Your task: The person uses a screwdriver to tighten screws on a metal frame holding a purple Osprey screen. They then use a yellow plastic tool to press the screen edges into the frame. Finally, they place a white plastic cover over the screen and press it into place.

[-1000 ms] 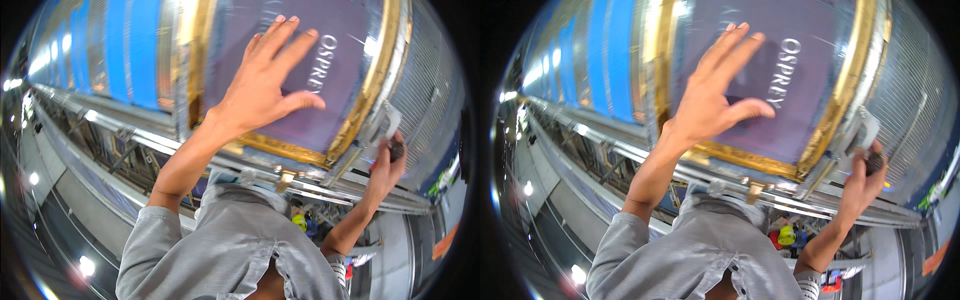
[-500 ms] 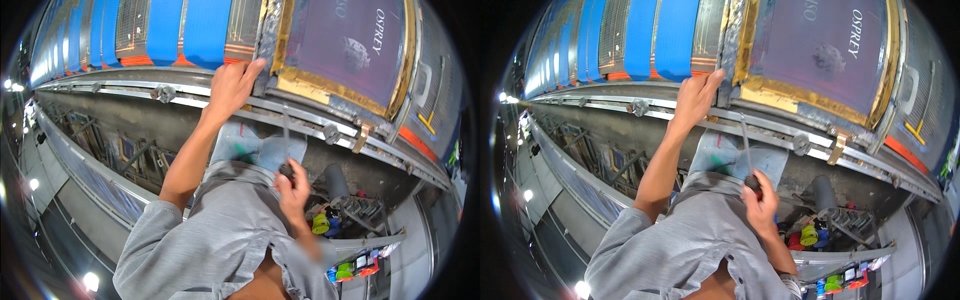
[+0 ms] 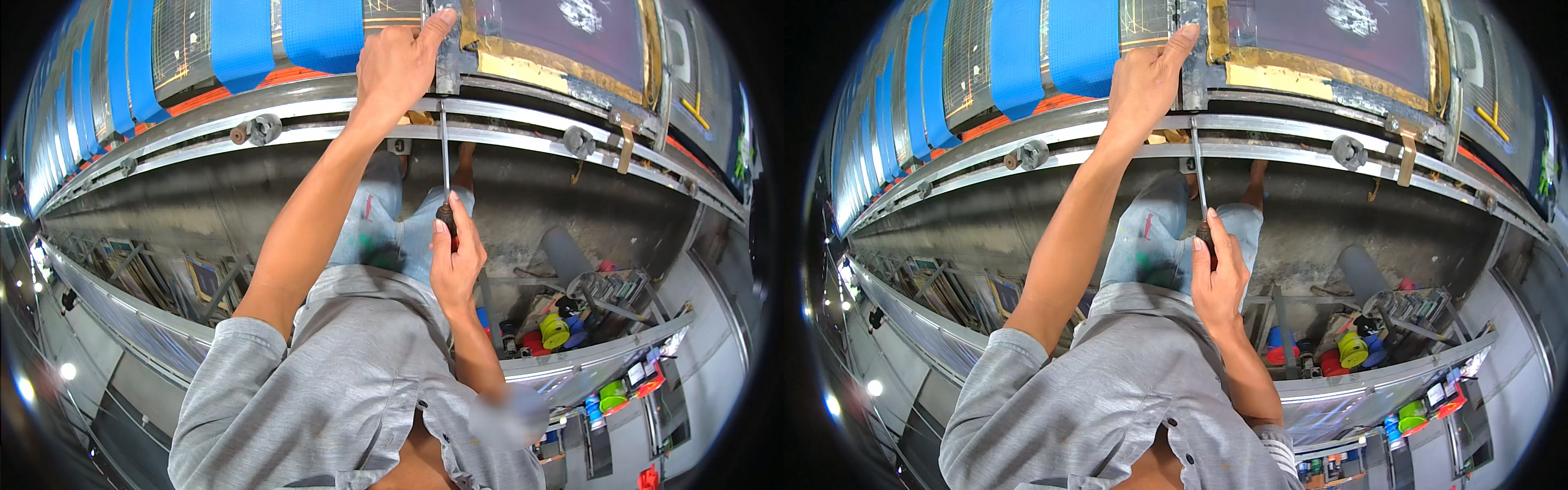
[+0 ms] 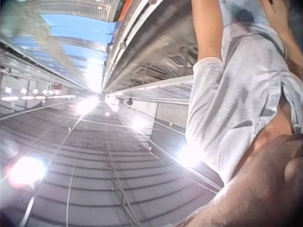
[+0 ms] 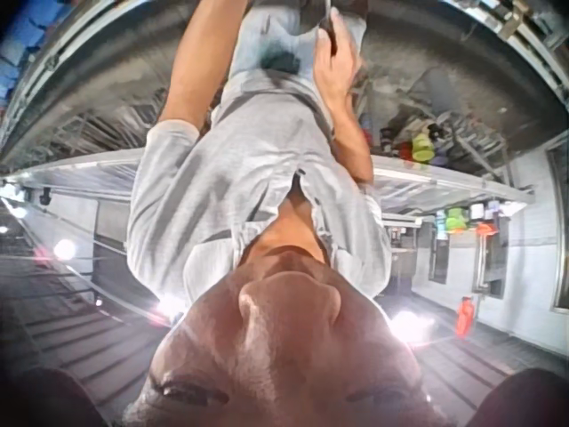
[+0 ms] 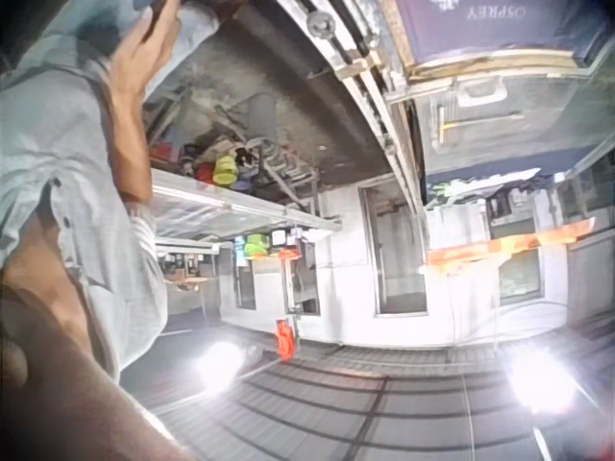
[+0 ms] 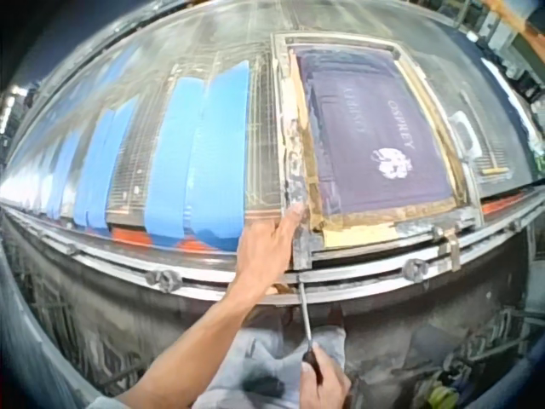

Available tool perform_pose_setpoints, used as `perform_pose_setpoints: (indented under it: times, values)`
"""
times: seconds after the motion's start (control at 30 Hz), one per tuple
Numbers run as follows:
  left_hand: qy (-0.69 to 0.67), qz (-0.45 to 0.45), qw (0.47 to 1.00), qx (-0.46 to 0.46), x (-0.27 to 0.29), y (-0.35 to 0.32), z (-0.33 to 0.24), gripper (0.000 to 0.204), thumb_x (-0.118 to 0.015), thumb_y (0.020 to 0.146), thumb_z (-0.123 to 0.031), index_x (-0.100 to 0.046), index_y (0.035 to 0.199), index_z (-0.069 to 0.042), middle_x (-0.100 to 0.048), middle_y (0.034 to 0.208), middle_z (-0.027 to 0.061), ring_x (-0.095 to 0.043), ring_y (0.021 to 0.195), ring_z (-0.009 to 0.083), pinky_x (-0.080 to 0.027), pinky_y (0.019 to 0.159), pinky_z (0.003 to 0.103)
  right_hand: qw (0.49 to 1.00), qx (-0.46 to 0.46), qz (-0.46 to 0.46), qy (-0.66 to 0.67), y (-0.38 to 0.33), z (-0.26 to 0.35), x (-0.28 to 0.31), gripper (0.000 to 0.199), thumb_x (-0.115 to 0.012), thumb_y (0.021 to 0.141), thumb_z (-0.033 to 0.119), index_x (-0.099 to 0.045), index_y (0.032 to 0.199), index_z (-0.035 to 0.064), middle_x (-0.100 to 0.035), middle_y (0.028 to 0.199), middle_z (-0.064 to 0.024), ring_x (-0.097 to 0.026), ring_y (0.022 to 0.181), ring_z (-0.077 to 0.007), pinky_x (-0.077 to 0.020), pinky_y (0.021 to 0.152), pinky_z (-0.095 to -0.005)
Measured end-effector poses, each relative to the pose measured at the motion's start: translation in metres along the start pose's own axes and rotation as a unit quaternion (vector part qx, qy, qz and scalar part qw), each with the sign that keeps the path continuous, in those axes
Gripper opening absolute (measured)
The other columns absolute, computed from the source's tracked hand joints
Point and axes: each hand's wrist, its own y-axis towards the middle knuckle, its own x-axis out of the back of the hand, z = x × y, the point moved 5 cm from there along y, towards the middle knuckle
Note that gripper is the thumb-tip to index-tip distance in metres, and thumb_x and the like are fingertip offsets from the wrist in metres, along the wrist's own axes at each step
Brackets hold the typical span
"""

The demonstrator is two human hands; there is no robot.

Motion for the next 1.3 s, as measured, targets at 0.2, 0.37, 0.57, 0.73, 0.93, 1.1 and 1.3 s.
perform_pose_setpoints:
  times: [0.2, 0.37, 0.57, 0.73, 0.93, 1.1, 1.3]
  values:
    - [0.024, 0.007, 1.0, 0.009, -0.002, -0.003, 0.003, 0.09, -0.048, 0.092, -0.077, -0.051, 0.056, 0.006, -0.047, 0.051, 0.0148, -0.046, 0.055, 0.0254, -0.039, 0.056, 0.044, 0.997, 0.024, -0.049, -0.048, -0.004, 0.013, 0.0, 0.047, -0.067, 0.093, 0.003, -0.06, 0.139, 0.0066, -0.063, 0.087, -0.0129, -0.06, 0.07, -0.0213, -0.0492, 0.063, -0.035]
    - [0.015, 0.004, 1.0, -0.007, -0.003, -0.004, 0.001, 0.09, -0.048, 0.092, -0.077, -0.049, 0.056, 0.006, -0.045, 0.051, 0.0142, -0.042, 0.055, 0.025, -0.037, 0.055, 0.044, 0.993, 0.04, -0.07, -0.08, -0.003, 0.011, 0.003, 0.048, -0.07, 0.091, 0.005, -0.061, 0.138, 0.0093, -0.061, 0.085, -0.0096, -0.059, 0.067, -0.0206, -0.0489, 0.061, -0.0352]
    - [0.029, 0.006, 1.0, -0.003, -0.006, -0.004, 0.001, 0.09, -0.048, 0.092, -0.076, -0.046, 0.055, 0.006, -0.041, 0.049, 0.0136, -0.038, 0.054, 0.0241, -0.035, 0.054, 0.045, 0.991, 0.007, -0.087, -0.105, -0.006, 0.012, 0.002, 0.047, -0.072, 0.09, 0.008, -0.063, 0.136, 0.0117, -0.06, 0.091, -0.0087, -0.06, 0.07, -0.0207, -0.0495, 0.062, -0.035]
    - [0.048, -0.009, 0.998, -0.041, -0.005, -0.003, -0.003, 0.088, -0.047, 0.095, -0.072, -0.049, 0.056, 0.007, -0.044, 0.05, 0.0183, -0.042, 0.053, 0.0296, -0.037, 0.055, 0.047, 0.993, -0.027, -0.103, -0.053, -0.003, 0.015, -0.002, 0.042, -0.074, 0.088, 0.01, -0.064, 0.129, 0.0091, -0.057, 0.103, -0.0117, -0.061, 0.078, -0.023, -0.0517, 0.066, -0.0343]
    - [0.062, -0.022, 0.995, -0.072, -0.01, -0.005, -0.01, 0.084, -0.047, 0.098, -0.066, -0.054, 0.058, 0.007, -0.051, 0.055, 0.0236, -0.049, 0.056, 0.0389, -0.039, 0.059, 0.051, 0.989, -0.074, -0.128, -0.028, -0.001, 0.023, -0.008, 0.041, -0.076, 0.083, 0.004, -0.06, 0.121, 0.007, -0.053, 0.113, -0.0128, -0.06, 0.091, -0.0251, -0.0524, 0.068, -0.0338]
    - [0.061, -0.032, 0.995, -0.075, -0.009, -0.01, -0.009, 0.083, -0.047, 0.098, -0.065, -0.055, 0.06, 0.007, -0.052, 0.056, 0.0246, -0.048, 0.056, 0.0406, -0.039, 0.059, 0.052, 0.985, -0.113, -0.132, 0.018, 0.001, 0.023, -0.012, 0.04, -0.078, 0.08, 0.0, -0.061, 0.116, 0.0064, -0.052, 0.113, -0.0131, -0.06, 0.091, -0.0243, -0.0527, 0.069, -0.0325]
    - [0.043, -0.025, 0.994, -0.092, -0.01, -0.01, -0.009, 0.082, -0.048, 0.098, -0.065, -0.054, 0.06, 0.007, -0.052, 0.056, 0.0245, -0.05, 0.056, 0.0407, -0.039, 0.059, 0.052, 0.974, -0.13, -0.068, 0.171, 0.002, -0.008, -0.01, 0.037, -0.075, 0.086, 0.0, -0.063, 0.121, -0.0003, -0.066, 0.092, -0.0104, -0.062, 0.071, -0.0182, -0.0504, 0.061, -0.0278]
